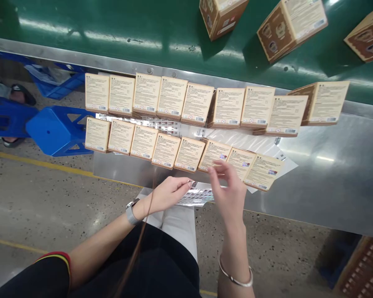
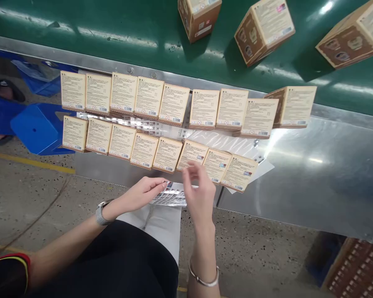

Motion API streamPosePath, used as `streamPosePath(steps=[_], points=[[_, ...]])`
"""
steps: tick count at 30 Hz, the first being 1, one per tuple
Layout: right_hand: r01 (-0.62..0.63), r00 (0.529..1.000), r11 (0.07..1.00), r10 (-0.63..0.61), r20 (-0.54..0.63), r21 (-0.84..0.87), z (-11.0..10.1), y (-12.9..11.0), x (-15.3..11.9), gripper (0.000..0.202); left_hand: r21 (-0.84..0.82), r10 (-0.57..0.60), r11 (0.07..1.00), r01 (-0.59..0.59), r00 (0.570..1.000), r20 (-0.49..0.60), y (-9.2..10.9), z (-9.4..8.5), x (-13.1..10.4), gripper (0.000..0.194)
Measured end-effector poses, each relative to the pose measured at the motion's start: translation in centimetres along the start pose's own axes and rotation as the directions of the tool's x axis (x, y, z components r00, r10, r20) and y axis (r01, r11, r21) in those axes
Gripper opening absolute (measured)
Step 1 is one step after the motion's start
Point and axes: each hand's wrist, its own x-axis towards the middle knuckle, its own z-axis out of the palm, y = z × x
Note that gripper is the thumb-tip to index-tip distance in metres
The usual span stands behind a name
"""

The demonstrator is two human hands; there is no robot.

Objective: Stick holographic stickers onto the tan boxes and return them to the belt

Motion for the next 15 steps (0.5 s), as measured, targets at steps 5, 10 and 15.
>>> streamPosePath(steps=[5,10,15], points=[[0.42,0.894,0.892,-0.376,0.245,-0.164,-0.6,-0.3,-2.0,0.013,-0.024,0.042,0.999,-0.042,0.999,-0.029,-0.3,-0.3,-0.3,0.035],[0.493,0.864,0.836,-0.44,0.245,-0.239,0.2,-0.1,-2.0,0.012,-0.051,0.006,0.999,-0.006,1.0,-0.003,-0.5,-0.4,-0.5,0.024],[0.458,0.887,0.869,-0.43,0.171,-0.189,1.3,-0.8,-2.2,0.013,-0.178,-0.04,0.983,0.033,0.999,-0.032,-1.2,-0.6,-0.6,0.02]])
